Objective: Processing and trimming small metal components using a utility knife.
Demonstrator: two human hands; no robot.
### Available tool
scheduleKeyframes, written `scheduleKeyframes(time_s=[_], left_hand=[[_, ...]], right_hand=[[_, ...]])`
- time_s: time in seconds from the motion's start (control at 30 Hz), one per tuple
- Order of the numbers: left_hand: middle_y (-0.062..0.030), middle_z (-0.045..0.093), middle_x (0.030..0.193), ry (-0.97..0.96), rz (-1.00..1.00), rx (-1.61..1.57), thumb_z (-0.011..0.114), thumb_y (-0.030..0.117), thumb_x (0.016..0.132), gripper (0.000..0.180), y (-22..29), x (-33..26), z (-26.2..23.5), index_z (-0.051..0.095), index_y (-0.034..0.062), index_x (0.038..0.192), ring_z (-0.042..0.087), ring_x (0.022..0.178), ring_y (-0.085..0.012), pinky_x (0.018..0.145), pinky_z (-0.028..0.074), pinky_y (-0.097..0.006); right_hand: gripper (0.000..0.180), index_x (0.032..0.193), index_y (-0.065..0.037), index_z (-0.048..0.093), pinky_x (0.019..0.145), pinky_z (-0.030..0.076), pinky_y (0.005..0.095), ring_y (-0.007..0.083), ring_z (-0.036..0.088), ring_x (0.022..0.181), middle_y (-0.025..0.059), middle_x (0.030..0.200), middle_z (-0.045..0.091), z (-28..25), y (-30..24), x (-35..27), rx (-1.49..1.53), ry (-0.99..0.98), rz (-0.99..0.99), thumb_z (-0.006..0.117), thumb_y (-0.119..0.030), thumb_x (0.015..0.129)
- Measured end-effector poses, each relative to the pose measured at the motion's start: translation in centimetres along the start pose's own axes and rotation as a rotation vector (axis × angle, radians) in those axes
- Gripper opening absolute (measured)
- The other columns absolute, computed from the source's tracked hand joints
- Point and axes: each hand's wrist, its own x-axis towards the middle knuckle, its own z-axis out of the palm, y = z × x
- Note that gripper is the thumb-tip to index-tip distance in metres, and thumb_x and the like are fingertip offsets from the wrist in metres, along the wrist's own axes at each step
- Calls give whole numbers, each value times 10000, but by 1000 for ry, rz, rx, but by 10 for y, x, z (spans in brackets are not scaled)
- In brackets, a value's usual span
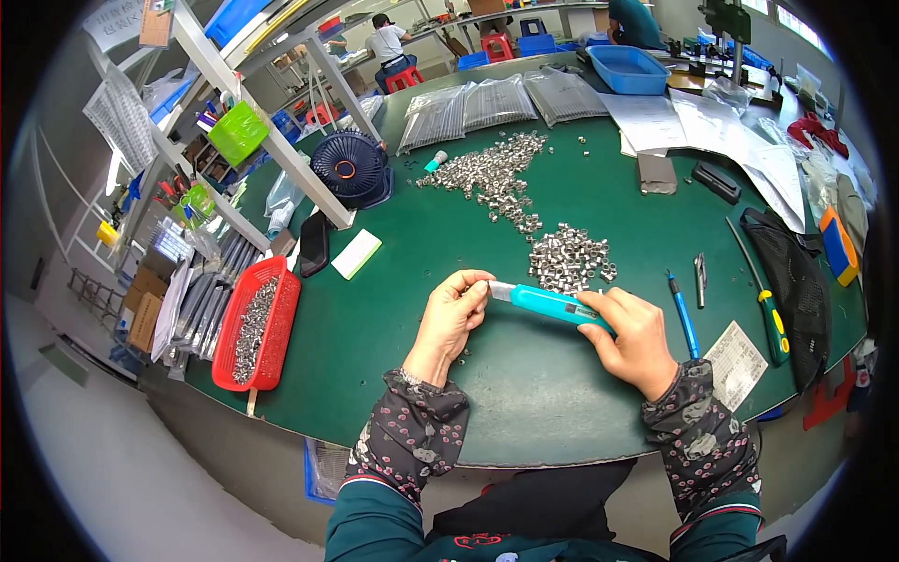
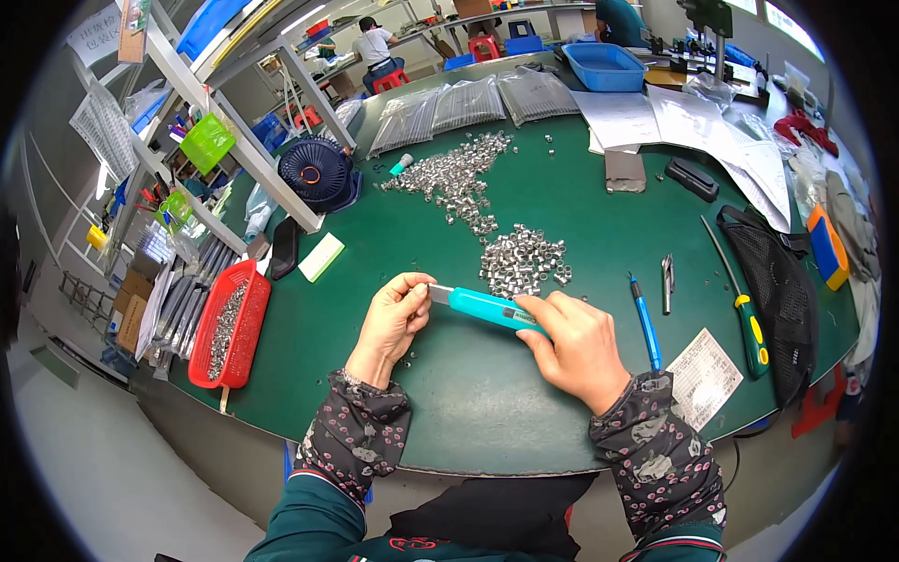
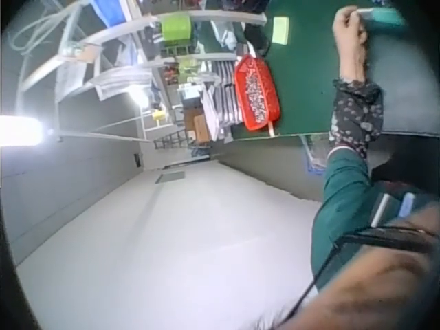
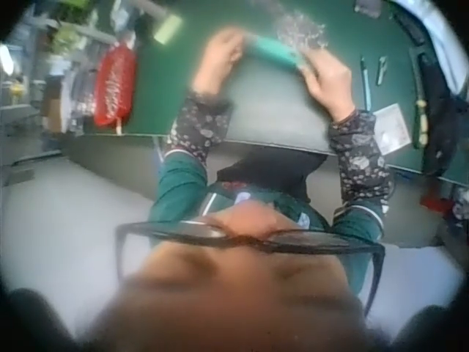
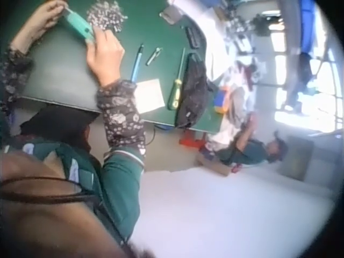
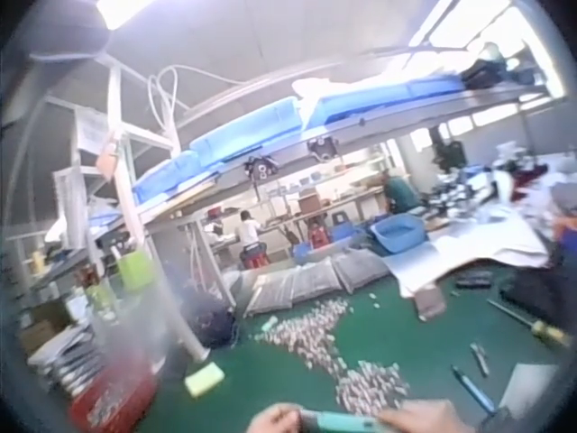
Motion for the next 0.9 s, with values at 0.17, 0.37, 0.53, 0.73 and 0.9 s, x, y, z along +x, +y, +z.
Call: scheduleKeyframes(time_s=[0.17,0.37,0.53,0.73,0.9], left_hand=[[-33,530,834,60,-39,-145,538,98,900,124,-1,-2,4,561,28,1000,405,564,-47,418,297,-146],[-62,557,888,15,-24,-198,520,98,910,132,0,-2,5,542,31,1021,411,566,-43,406,302,-146],[-76,568,902,42,-24,-192,529,83,902,137,0,-1,3,538,26,1026,415,565,-41,406,307,-147],[-47,567,892,51,10,-169,566,52,869,183,-2,0,1,557,32,1051,413,591,-54,434,299,-152],[-43,567,879,76,62,-54,571,46,865,176,2,-2,7,560,18,1038,419,601,-36,443,331,-149]], right_hand=[[307,1005,-29,592,550,434,358,291,553,624,125,723,537,-5,3,3,35,164,-15,667,-86,712],[288,994,-33,606,557,439,360,294,557,627,128,736,556,-1,6,1,77,92,24,664,-95,719],[288,1001,-41,608,566,445,363,298,566,641,126,760,573,0,9,0,108,51,40,661,-104,725],[294,1011,-48,614,629,468,359,301,597,720,125,829,609,1,9,-1,167,-23,97,659,-137,735],[304,1017,-47,619,672,478,359,296,612,770,126,873,626,1,9,-1,194,-73,149,664,-146,734]])
